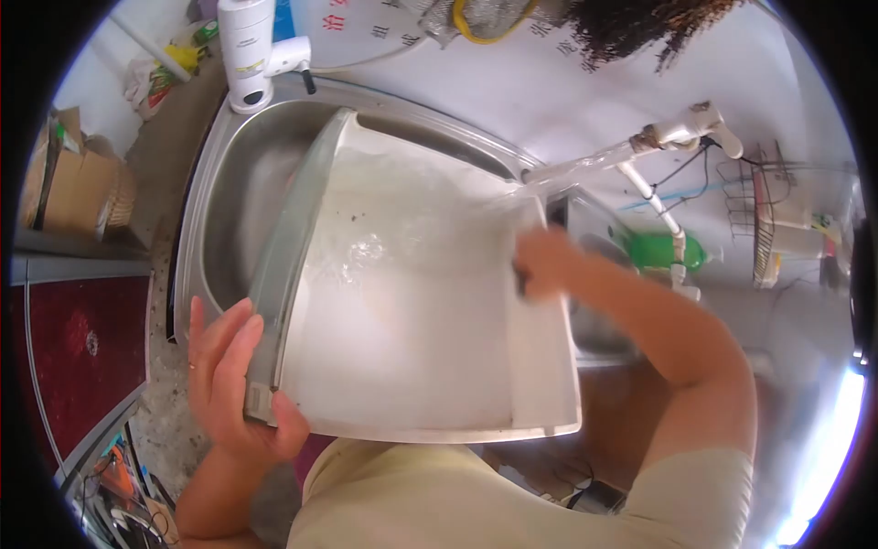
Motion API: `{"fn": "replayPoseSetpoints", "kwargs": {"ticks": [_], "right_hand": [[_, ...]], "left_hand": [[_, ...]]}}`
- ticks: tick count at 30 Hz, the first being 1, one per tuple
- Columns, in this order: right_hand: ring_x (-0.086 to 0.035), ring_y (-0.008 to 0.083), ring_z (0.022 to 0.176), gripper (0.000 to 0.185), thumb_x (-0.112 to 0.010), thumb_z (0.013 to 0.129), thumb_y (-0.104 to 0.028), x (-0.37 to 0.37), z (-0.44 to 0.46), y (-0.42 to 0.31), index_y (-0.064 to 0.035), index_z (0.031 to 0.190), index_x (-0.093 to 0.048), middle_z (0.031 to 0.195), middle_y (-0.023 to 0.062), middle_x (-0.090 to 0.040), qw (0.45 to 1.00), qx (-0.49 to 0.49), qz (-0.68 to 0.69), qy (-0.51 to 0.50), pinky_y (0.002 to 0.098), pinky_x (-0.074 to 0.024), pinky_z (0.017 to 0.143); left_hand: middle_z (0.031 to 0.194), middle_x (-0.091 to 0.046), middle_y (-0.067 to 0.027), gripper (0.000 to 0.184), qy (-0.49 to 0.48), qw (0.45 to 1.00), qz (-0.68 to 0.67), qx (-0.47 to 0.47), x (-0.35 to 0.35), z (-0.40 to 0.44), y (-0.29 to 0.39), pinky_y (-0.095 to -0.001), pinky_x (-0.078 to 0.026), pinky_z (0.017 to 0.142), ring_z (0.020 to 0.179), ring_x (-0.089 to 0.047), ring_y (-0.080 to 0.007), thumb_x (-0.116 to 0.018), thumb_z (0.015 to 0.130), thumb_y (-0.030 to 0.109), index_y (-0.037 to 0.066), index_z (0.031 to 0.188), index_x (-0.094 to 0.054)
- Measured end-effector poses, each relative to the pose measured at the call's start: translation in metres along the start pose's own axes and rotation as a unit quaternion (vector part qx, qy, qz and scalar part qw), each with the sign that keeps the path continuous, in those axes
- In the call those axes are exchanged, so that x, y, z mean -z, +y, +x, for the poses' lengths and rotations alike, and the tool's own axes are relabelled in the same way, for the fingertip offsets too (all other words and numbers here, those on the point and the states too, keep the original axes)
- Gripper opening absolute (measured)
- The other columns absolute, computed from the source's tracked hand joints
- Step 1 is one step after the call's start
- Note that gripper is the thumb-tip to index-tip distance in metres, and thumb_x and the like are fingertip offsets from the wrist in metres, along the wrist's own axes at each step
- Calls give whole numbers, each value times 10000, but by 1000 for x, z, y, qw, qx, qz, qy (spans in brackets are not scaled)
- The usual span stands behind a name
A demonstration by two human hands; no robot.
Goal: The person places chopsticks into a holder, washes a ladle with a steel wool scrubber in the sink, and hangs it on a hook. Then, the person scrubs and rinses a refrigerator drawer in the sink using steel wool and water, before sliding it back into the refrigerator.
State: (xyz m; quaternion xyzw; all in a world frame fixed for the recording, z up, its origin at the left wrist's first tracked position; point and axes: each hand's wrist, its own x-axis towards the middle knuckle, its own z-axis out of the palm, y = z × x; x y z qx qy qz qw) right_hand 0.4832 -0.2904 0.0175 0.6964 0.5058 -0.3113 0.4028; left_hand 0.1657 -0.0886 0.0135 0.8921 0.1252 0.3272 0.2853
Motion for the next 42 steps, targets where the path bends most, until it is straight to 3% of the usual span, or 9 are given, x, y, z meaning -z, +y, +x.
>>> {"fn": "replayPoseSetpoints", "kwargs": {"ticks": [2,4,7,15,19,25,30,36,42], "right_hand": [[-606,320,691,243,-557,493,-187,-19,-41,-39,-54,671,-656,594,178,-570,968,144,101,-176,422,-481,613],[-559,282,870,192,-568,549,-190,-27,-89,-63,-101,698,-651,770,111,-617,952,242,175,-75,407,-444,725],[-504,272,969,193,-592,574,-191,-25,-63,-46,-120,740,-659,852,86,-609,980,136,57,-131,389,-406,795],[-549,249,942,100,-605,631,-139,-52,69,35,-86,715,-619,829,93,-613,937,-88,-57,335,380,-462,764],[-529,259,963,217,-617,648,-194,-37,-24,-29,-106,843,-653,858,96,-605,999,20,34,26,351,-450,801],[-557,303,726,140,-594,580,-120,-17,-83,-62,-65,705,-565,675,120,-569,926,185,240,-227,404,-433,613],[-542,302,713,155,-621,600,-127,-42,-25,-101,-65,692,-513,692,111,-545,868,311,376,-86,405,-417,606],[-501,310,826,199,-601,686,-173,-7,61,-164,-70,806,-480,855,122,-505,763,481,307,303,410,-406,695],[-480,252,1027,263,-542,765,-231,27,172,-130,-100,992,-569,1080,64,-534,820,118,183,530,419,-359,852]], "left_hand": [[1024,-546,-258,479,0,1000,2,-2,0,-1,0,-593,-306,964,959,-546,-375,-492,691,226,-92,1049,-515],[1031,-542,-258,486,-4,1000,6,-1,1,-1,0,-592,-319,956,966,-542,-377,-492,690,229,-94,1051,-515],[1033,-541,-259,493,-16,1000,20,-17,-6,2,10,-582,-348,939,975,-537,-379,-491,688,233,-101,1049,-516],[1053,-542,-274,489,4,1000,11,16,-2,1,6,-541,-375,937,996,-535,-386,-491,693,212,-110,1060,-508],[1071,-548,-276,481,11,1000,-5,-1,-4,1,5,-531,-379,936,1000,-546,-399,-487,676,169,-111,1066,-506],[1057,-559,-278,482,16,1000,-4,-8,-3,2,4,-529,-378,938,987,-567,-385,-492,650,135,-112,1063,-508],[1057,-560,-279,475,14,1000,-7,-4,-5,3,4,-523,-398,921,968,-574,-388,-495,646,156,-102,1044,-518],[1059,-559,-277,466,9,1000,3,-6,-5,2,6,-518,-419,898,947,-578,-395,-494,656,176,-95,1035,-521],[1050,-563,-279,464,9,1000,-2,2,-4,3,6,-509,-423,899,955,-575,-396,-487,675,178,-100,1045,-519]]}}
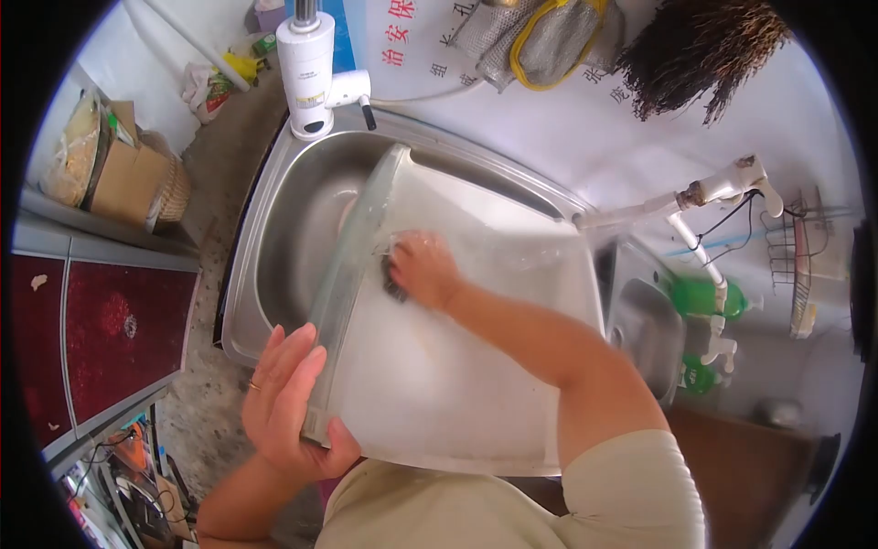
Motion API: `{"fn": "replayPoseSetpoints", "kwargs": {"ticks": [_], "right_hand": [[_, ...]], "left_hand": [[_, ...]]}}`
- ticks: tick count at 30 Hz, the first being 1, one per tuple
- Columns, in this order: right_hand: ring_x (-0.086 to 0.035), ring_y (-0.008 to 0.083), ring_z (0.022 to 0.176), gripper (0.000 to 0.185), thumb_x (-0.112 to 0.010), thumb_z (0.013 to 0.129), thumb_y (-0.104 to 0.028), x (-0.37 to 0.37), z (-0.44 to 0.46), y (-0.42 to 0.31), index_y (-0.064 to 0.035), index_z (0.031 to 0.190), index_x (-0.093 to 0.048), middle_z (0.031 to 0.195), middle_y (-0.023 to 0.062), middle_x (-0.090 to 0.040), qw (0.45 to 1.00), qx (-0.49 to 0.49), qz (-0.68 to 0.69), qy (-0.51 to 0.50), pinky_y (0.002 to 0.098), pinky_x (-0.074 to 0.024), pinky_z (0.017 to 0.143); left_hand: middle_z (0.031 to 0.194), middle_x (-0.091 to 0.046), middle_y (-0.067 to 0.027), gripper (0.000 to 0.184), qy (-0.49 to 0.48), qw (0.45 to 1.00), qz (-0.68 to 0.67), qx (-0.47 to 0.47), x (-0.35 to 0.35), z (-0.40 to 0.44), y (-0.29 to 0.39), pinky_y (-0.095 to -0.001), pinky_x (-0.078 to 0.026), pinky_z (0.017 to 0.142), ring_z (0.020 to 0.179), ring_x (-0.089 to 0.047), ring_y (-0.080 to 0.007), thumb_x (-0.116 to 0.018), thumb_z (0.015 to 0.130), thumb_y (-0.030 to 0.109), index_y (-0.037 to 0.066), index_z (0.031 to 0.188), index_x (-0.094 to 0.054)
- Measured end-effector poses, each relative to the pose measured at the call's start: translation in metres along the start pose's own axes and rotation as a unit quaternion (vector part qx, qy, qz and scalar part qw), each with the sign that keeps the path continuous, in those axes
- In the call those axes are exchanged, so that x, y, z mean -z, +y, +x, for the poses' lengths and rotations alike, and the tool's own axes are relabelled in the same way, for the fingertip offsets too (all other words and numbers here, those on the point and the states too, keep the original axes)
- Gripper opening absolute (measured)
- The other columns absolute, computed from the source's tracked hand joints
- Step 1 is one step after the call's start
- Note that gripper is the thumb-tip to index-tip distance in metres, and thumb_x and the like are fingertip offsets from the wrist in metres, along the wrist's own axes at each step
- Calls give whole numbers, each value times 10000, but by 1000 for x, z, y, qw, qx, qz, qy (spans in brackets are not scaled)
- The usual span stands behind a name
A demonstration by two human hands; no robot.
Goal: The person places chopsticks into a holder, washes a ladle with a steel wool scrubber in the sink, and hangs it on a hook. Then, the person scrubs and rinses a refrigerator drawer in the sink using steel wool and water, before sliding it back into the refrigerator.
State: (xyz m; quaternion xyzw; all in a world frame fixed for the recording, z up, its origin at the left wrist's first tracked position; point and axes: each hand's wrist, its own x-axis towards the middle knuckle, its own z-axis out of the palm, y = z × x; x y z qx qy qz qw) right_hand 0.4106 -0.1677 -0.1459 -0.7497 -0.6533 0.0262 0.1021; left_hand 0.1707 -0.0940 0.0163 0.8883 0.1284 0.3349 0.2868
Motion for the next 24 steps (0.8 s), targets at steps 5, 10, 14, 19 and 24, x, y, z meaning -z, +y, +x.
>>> {"fn": "replayPoseSetpoints", "kwargs": {"ticks": [5,10,14,19,24], "right_hand": [[-474,281,1048,251,-522,796,-231,-18,-9,41,-93,1000,-571,1075,92,-539,954,-268,132,16,405,-365,893],[-460,292,1070,292,-564,784,-289,17,-33,-27,-68,975,-560,1068,133,-529,991,-115,66,-34,384,-376,912],[-464,322,1061,307,-574,783,-288,30,-27,-47,-56,979,-532,1060,138,-531,977,85,194,-24,412,-389,876],[-530,331,915,309,-578,798,-316,19,-26,8,-47,932,-502,979,148,-538,977,-140,54,-149,421,-425,795],[-562,333,871,378,-607,790,-337,74,-48,35,-32,988,-506,947,167,-572,953,-111,164,-231,432,-446,759]], "left_hand": [[1024,-578,-265,455,15,1000,-3,1,0,1,-2,-502,-433,885,920,-591,-383,-510,653,186,-91,1013,-540],[1050,-570,-275,445,16,1000,-8,1,1,0,0,-485,-424,906,976,-574,-386,-478,692,166,-107,1038,-532],[1042,-574,-274,437,25,1000,-9,1,0,1,2,-483,-427,900,966,-577,-383,-483,680,158,-107,1022,-541],[1056,-570,-266,416,31,999,-18,-5,3,1,2,-463,-429,899,978,-571,-381,-491,664,110,-98,1020,-545],[1080,-570,-224,341,-37,998,-43,9,16,14,9,-421,-428,899,997,-562,-371,-532,687,68,-14,1010,-606]]}}
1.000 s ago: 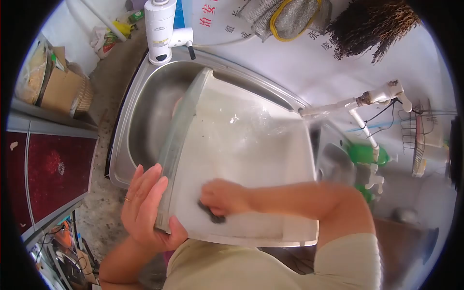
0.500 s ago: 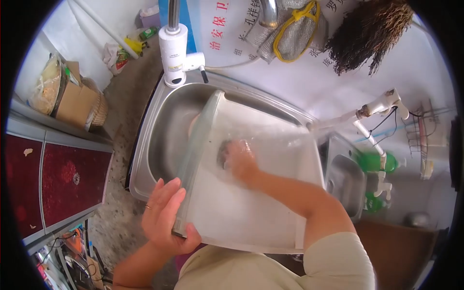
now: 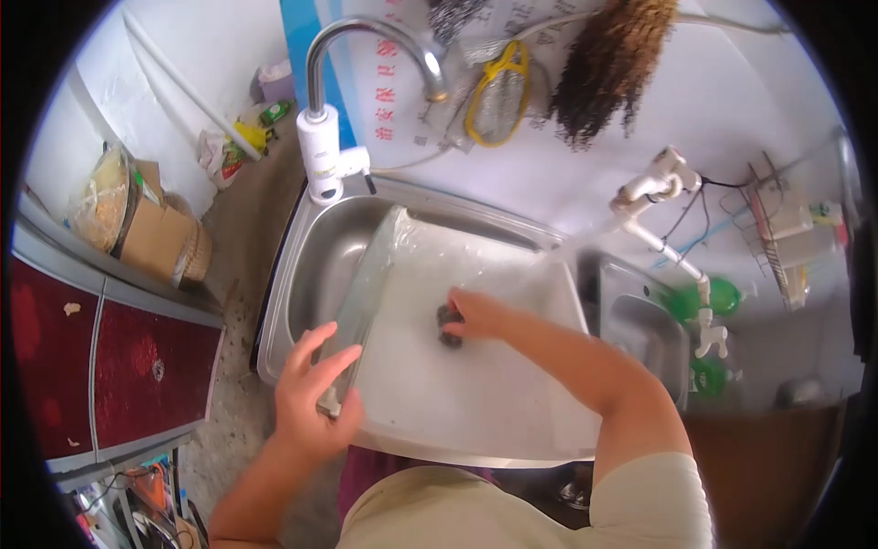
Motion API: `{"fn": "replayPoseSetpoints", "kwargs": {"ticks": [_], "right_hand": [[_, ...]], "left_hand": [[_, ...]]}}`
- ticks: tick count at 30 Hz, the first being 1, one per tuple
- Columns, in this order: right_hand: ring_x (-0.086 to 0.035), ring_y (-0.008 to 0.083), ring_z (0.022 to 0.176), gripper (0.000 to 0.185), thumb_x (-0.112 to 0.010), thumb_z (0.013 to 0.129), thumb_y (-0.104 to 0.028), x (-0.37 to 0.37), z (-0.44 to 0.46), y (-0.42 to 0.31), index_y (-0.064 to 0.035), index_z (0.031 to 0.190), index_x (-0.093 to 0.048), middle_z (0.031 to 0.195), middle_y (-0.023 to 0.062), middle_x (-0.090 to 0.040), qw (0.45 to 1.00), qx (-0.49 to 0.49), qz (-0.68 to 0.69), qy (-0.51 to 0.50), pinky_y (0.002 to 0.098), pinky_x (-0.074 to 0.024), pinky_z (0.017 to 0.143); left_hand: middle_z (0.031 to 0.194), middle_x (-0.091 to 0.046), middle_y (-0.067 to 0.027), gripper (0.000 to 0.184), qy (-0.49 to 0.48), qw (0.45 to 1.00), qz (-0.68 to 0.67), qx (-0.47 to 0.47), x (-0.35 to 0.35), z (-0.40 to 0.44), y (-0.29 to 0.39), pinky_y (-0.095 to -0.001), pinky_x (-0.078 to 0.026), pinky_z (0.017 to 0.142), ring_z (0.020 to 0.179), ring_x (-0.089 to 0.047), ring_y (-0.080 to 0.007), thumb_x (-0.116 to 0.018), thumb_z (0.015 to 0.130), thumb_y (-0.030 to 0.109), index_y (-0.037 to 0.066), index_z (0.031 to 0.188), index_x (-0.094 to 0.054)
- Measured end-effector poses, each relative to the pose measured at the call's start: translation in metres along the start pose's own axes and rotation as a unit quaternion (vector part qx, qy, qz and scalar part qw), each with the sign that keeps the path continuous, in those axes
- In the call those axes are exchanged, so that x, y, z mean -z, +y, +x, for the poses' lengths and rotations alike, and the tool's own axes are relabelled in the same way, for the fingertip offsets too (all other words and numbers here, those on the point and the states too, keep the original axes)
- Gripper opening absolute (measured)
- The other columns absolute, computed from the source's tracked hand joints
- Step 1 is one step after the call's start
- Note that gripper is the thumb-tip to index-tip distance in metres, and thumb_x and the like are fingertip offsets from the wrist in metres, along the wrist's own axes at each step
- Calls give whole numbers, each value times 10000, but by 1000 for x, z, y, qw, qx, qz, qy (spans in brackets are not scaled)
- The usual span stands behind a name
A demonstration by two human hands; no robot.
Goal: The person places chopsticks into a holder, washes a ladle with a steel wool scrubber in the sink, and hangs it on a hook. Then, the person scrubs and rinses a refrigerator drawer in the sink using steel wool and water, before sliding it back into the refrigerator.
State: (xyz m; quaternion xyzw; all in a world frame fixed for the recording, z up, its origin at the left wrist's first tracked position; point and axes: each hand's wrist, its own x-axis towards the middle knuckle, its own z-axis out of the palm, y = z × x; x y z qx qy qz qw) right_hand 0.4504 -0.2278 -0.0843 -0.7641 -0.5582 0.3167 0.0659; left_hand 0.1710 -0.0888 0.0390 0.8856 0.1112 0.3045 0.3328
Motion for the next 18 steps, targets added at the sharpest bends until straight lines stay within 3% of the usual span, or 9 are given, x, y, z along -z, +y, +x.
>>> {"fn": "replayPoseSetpoints", "kwargs": {"ticks": [4,5,7,9,11,12,14,15,18], "right_hand": [[-585,312,875,384,-627,787,-309,58,-51,-31,-33,1031,-517,950,165,-607,999,-4,8,49,418,-459,733],[-594,303,865,371,-628,790,-298,75,-65,-40,-35,1030,-524,939,161,-618,998,-12,3,60,409,-464,722],[-604,297,810,314,-628,795,-265,94,-85,-39,-42,998,-544,858,142,-634,975,-67,66,202,381,-473,701],[-619,251,717,193,-605,808,-177,103,-94,-29,-37,937,-571,711,98,-634,927,-125,126,331,333,-482,653],[-592,130,751,206,-573,823,-185,119,-92,3,-27,955,-573,778,97,-607,926,-158,242,241,282,-467,685],[-583,128,744,195,-569,830,-182,118,-91,4,-27,949,-575,782,97,-602,862,-138,360,330,281,-463,683],[-565,123,730,177,-561,845,-176,112,-80,-7,-26,938,-578,789,96,-591,671,-76,563,477,279,-454,680],[-567,136,740,185,-562,848,-177,112,-82,-9,-24,951,-573,805,103,-593,710,-84,500,489,285,-455,687],[-582,207,811,263,-580,834,-155,119,-102,-20,-8,1046,-526,884,134,-604,813,-106,262,509,325,-461,734]], "left_hand": [[1022,-605,-147,233,-191,975,-94,-61,20,39,6,-391,-448,864,953,-586,-327,-558,786,98,50,1001,-634],[1004,-614,-143,232,-250,962,-113,-15,17,53,12,-375,-446,859,943,-592,-305,-544,805,100,39,1013,-627],[968,-634,-136,233,-364,917,-144,76,3,84,32,-341,-442,849,925,-604,-260,-517,844,103,16,1038,-612],[880,-639,-148,219,-403,898,-162,65,-50,106,19,-332,-456,794,869,-610,-259,-517,859,154,13,998,-611],[865,-628,-161,201,-464,885,-26,-21,-99,143,33,-360,-465,756,848,-603,-295,-483,863,150,9,930,-610],[866,-622,-164,191,-462,883,30,-72,-136,152,28,-374,-465,750,852,-598,-308,-464,857,131,14,908,-606],[892,-616,-168,190,-476,853,156,-147,-181,175,45,-400,-459,759,873,-588,-326,-434,834,94,32,906,-599],[917,-615,-169,206,-492,824,224,-169,-193,184,58,-412,-454,772,890,-584,-331,-423,819,77,47,926,-597],[972,-609,-167,270,-381,871,177,-256,-226,195,63,-409,-449,796,939,-565,-334,-431,798,71,78,1029,-571]]}}
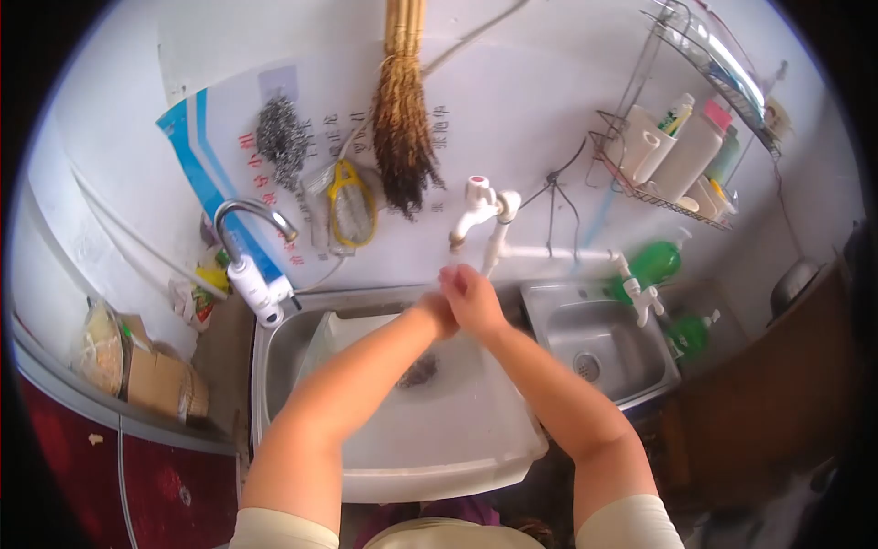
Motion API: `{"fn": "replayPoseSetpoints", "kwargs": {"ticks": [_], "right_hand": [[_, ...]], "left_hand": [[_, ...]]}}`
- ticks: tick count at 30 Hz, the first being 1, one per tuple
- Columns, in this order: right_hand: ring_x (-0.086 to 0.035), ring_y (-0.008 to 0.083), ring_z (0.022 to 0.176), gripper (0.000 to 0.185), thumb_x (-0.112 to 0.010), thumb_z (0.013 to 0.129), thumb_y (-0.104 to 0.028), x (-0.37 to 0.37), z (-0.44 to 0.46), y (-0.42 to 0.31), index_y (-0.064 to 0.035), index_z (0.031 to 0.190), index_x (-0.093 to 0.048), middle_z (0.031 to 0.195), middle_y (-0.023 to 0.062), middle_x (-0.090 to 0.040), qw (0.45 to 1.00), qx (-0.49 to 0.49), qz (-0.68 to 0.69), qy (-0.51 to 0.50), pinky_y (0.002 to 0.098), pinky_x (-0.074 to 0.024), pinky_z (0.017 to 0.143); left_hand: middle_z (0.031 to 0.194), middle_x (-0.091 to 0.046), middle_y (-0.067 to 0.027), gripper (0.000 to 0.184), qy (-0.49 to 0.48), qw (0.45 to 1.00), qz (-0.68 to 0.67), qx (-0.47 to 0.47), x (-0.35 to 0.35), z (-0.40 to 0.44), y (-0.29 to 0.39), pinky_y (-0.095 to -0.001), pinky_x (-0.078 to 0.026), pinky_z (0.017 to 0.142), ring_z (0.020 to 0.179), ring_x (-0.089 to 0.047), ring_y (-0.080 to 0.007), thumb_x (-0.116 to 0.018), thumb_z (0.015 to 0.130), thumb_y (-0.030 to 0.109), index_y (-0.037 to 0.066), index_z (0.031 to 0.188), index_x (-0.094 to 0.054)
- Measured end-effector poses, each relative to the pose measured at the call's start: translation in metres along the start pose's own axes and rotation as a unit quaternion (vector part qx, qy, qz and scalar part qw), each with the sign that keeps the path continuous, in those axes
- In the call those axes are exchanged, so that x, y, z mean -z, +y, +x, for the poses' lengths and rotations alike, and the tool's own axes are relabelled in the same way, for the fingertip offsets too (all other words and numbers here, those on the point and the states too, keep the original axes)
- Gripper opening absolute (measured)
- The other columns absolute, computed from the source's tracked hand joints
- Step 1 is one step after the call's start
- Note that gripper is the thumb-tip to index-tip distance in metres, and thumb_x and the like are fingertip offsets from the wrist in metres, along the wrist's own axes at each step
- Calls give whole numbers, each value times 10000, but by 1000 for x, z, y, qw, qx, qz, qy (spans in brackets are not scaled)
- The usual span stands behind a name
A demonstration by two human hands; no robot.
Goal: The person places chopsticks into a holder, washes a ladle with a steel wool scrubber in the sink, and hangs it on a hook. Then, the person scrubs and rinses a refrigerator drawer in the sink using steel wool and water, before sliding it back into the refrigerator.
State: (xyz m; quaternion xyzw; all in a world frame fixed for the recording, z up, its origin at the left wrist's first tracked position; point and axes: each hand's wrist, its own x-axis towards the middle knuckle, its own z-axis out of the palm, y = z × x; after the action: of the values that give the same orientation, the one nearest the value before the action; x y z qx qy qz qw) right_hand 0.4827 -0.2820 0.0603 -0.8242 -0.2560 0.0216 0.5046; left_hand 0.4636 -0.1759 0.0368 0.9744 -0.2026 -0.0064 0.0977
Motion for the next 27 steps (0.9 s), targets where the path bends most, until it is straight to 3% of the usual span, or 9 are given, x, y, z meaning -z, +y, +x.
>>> {"fn": "replayPoseSetpoints", "kwargs": {"ticks": [3,4,9,12,13,19,20,23,27], "right_hand": [[-580,344,869,353,-553,830,-115,22,-16,-23,13,1144,-456,983,197,-582,987,110,-72,95,378,-457,821],[-524,369,1010,455,-550,807,-59,27,-18,-26,1,1227,-384,1103,236,-527,977,157,-48,136,411,-430,861],[-255,437,1276,727,-585,717,34,47,6,-64,27,1349,-225,1334,258,-344,884,413,-98,195,429,-303,1005],[-124,438,1321,731,-584,733,42,33,-1,-79,-1,1371,-228,1401,222,-265,916,334,-199,95,451,-199,1060],[-115,450,1316,734,-585,731,42,27,0,-79,-10,1372,-232,1399,217,-271,917,350,-170,85,454,-201,1059],[-162,480,1289,656,-607,680,39,5,8,-82,39,1279,-340,1346,248,-321,897,400,-171,80,468,-251,1043],[-336,427,1227,548,-608,691,22,-4,5,-77,29,1203,-412,1271,225,-418,884,429,-151,109,444,-335,992],[-530,343,1038,348,-566,782,-125,-31,-15,-61,-54,1116,-498,1097,170,-561,919,298,-214,-147,421,-434,870],[-550,328,1020,411,-514,836,-390,-96,-3,37,-121,1147,-517,1066,163,-588,813,73,-387,-428,426,-449,843]], "left_hand": [[1031,-598,-154,333,93,992,-9,-90,-47,37,-32,-409,-445,812,982,-549,-333,-434,791,80,101,1107,-537],[1050,-594,-150,356,123,985,-15,-117,-47,37,-32,-409,-444,818,997,-543,-333,-434,789,83,109,1132,-525],[1208,-517,-114,338,-37,998,15,-49,-20,1,-41,-405,-439,840,1056,-520,-318,-476,785,118,153,1110,-564],[1171,-504,-132,307,-100,993,57,-17,-9,-43,-56,-401,-438,858,1058,-519,-315,-501,767,108,130,1060,-589],[1089,-526,-143,293,-126,989,76,5,-7,-59,-63,-400,-440,865,1047,-523,-310,-514,743,87,107,1022,-600],[1379,-317,-174,445,-201,965,100,134,-8,-170,-112,-370,-354,991,1245,-366,-295,-545,772,159,156,1217,-517],[1406,-278,-181,465,-198,964,108,143,-8,-184,-113,-373,-336,1010,1268,-337,-296,-548,782,175,163,1244,-495],[1434,-213,-187,610,-70,941,-128,306,-7,-212,-105,-404,-278,1043,1303,-258,-340,-574,791,212,170,1356,-347],[1436,-191,-206,867,-16,814,-422,399,-17,-233,-96,-464,-242,1043,1308,-210,-379,-619,728,172,136,1423,-102]]}}
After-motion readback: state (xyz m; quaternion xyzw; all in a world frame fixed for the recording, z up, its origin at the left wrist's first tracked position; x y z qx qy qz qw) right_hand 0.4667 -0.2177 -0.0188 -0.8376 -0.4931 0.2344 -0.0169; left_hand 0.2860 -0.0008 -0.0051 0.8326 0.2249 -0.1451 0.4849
